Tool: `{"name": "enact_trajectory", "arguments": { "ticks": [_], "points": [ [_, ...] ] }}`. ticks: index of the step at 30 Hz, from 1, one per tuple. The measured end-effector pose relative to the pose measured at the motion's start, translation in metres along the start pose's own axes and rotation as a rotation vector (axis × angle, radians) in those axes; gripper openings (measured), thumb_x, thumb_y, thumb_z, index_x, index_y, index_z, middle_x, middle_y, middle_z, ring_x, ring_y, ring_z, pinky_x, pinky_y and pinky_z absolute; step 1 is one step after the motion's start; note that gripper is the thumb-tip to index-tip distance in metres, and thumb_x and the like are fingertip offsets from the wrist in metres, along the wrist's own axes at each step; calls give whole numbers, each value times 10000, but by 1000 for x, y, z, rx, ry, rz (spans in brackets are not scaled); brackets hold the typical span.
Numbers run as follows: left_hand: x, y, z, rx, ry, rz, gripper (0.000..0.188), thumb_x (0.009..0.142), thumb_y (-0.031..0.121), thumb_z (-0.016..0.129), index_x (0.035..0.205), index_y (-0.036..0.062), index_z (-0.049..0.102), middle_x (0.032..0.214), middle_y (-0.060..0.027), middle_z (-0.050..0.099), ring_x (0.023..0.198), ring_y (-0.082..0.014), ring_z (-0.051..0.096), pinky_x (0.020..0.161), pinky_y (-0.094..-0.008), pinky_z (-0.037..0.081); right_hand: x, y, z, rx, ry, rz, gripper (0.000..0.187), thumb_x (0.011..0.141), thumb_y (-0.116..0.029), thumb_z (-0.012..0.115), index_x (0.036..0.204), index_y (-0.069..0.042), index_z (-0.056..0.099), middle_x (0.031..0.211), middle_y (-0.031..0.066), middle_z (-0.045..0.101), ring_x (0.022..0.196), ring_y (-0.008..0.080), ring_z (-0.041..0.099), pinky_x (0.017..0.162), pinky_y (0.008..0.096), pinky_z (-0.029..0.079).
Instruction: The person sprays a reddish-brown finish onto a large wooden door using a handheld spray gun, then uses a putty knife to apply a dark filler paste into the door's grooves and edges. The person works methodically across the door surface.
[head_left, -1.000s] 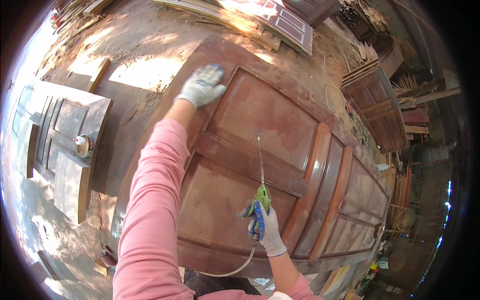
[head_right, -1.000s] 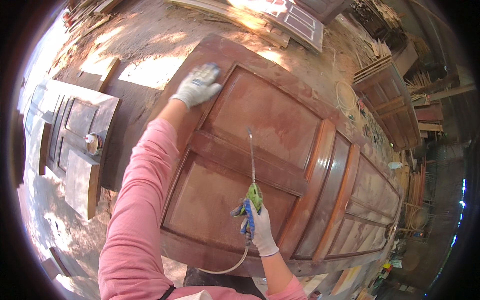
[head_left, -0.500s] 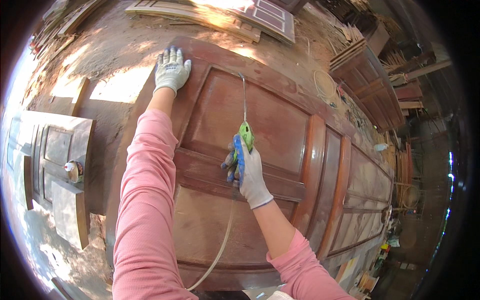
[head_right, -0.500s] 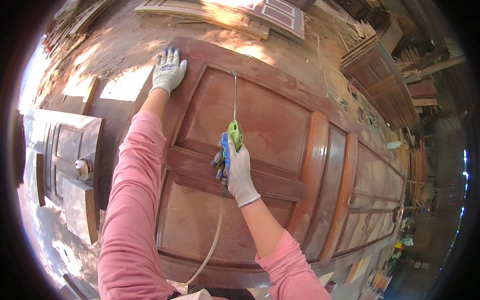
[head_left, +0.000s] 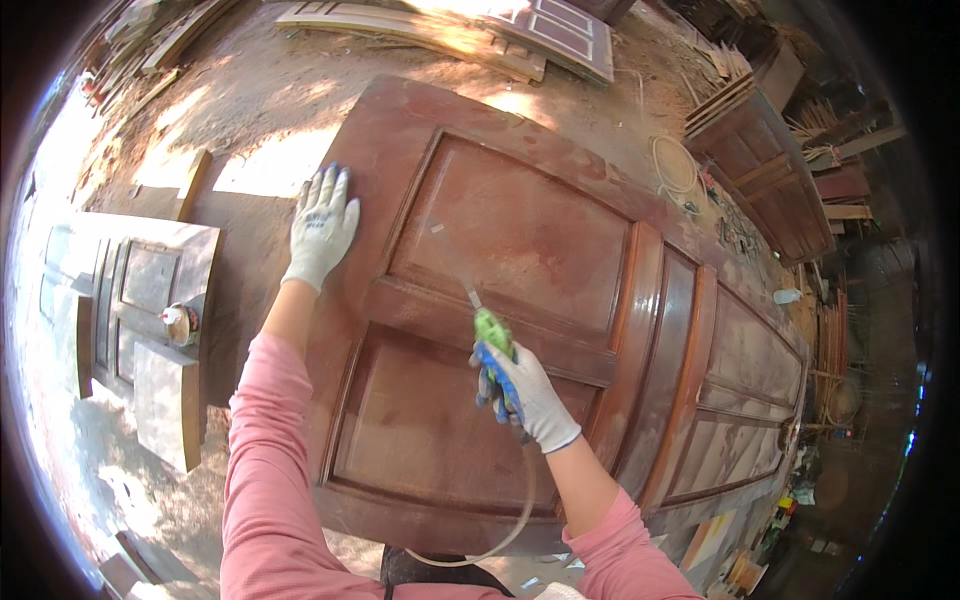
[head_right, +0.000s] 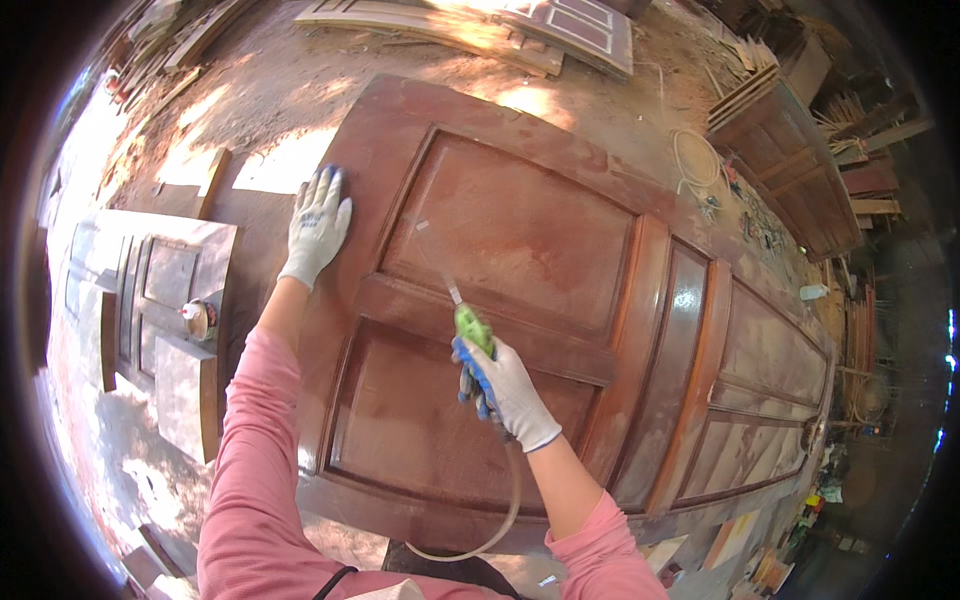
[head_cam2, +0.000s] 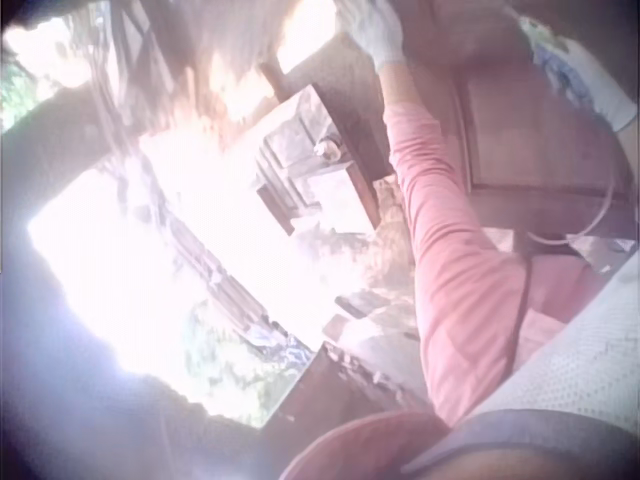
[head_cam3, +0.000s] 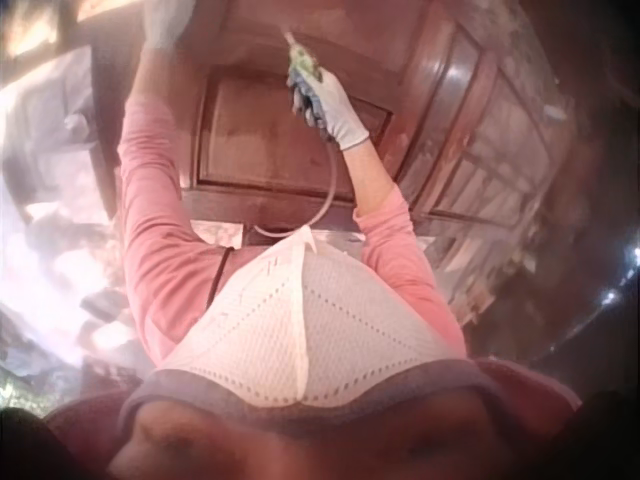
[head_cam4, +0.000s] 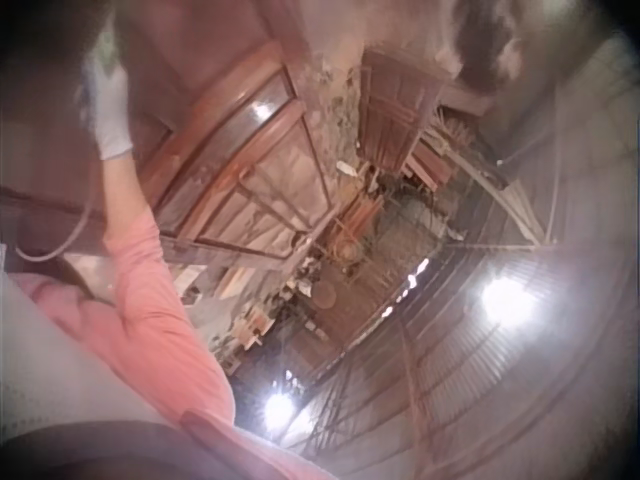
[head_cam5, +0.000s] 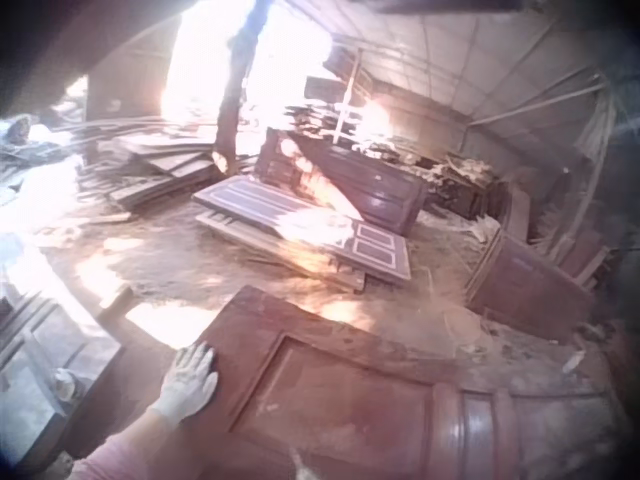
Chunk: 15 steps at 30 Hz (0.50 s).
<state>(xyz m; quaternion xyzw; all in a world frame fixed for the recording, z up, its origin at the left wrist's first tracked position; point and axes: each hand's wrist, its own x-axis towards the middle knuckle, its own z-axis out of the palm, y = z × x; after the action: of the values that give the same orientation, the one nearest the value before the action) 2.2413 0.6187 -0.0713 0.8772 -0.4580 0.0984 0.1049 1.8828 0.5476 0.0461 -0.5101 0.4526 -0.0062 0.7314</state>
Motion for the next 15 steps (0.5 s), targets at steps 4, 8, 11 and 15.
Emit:
{"name": "enact_trajectory", "arguments": {
  "ticks": [4,8,11,15],
  "points": [
    [-75,-19,-28,-33,-23,-47,575,1075,337,414,1571,45,390,1643,-181,357,1531,-358,307,1261,-479,230,-16,10,14,-84,-141,82,404,1011,-475,637,1041,-73,611,675,23,603,487,99,570,369,248,396],
    [-141,-24,-54,-11,-54,-76,580,1061,332,449,1566,50,400,1630,-191,376,1509,-379,340,1247,-481,257,-34,31,27,-115,-187,166,399,1026,-460,618,1071,-64,608,667,25,597,488,101,579,363,241,402],
    [-191,-33,-64,-8,2,-144,576,1042,318,500,1546,50,427,1586,-195,438,1420,-390,446,1195,-482,325,-59,60,39,-20,-104,145,375,1031,-436,620,1077,-63,615,699,17,612,520,96,593,379,238,405],
    [-262,-38,-81,-58,27,-311,548,1033,300,525,1516,50,460,1482,-179,543,1305,-378,541,1104,-483,414,-92,75,31,-263,-341,236,359,1006,-436,655,1070,-85,617,677,-1,588,490,70,534,386,225,385]
  ]
}}
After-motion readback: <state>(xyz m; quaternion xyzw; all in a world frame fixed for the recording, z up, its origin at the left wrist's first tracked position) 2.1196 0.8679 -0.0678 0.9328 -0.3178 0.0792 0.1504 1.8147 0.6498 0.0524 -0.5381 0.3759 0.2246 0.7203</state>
